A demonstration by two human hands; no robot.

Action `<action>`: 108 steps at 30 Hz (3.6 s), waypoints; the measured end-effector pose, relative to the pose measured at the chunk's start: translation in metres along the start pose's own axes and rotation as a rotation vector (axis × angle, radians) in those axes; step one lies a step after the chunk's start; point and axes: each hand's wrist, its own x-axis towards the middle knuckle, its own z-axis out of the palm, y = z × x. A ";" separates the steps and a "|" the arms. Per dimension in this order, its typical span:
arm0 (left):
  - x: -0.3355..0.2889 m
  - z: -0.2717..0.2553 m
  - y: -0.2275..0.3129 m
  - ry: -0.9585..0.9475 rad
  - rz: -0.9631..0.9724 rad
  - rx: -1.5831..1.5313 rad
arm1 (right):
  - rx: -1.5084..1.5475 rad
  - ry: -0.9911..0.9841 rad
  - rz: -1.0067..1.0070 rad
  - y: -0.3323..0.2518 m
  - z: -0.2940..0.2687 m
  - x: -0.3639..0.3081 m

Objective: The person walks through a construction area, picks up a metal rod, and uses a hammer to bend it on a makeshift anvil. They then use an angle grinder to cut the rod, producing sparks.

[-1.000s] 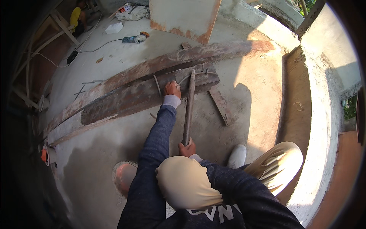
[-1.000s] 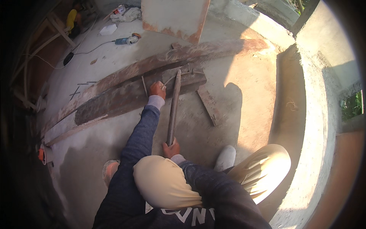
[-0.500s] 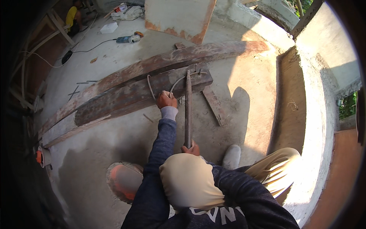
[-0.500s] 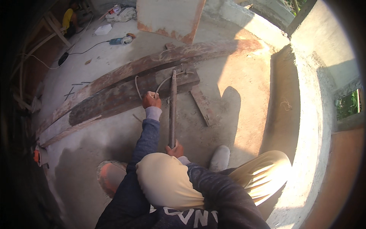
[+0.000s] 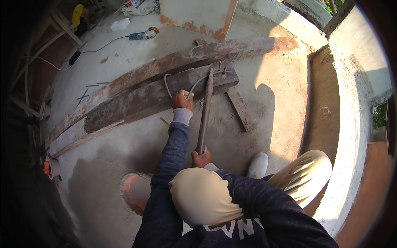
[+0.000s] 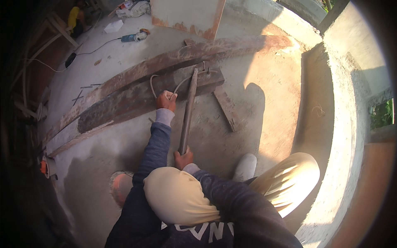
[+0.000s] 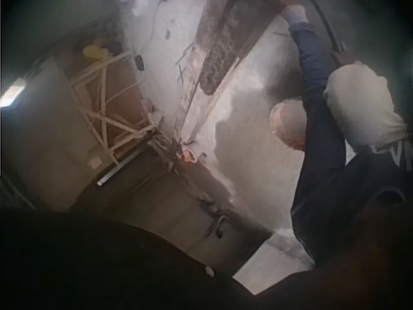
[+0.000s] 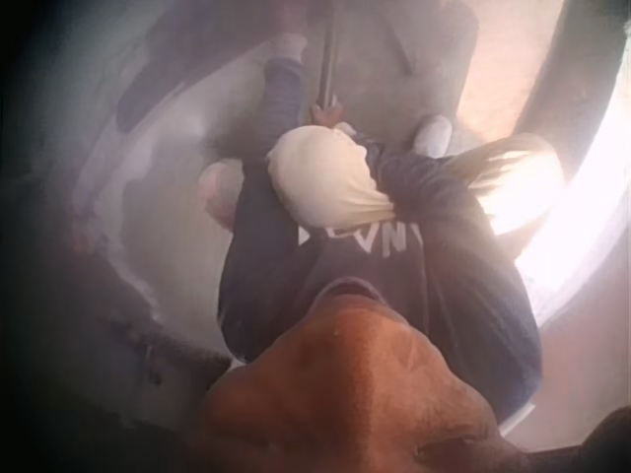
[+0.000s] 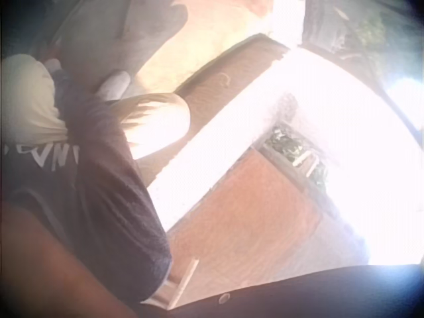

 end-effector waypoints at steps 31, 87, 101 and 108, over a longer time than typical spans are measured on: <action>-0.017 0.010 -0.001 -0.060 -0.346 -0.494 | -0.340 -0.193 -0.258 -0.016 -0.140 0.034; 0.010 -0.004 -0.019 -0.335 -0.307 -0.639 | 0.201 0.024 0.246 -0.025 0.008 0.005; 0.031 -0.028 -0.015 -0.416 -0.332 -0.503 | 0.252 0.099 0.335 -0.054 0.063 -0.001; 0.038 -0.019 -0.010 -0.401 -0.292 -0.443 | 0.258 0.033 0.298 -0.052 0.051 0.005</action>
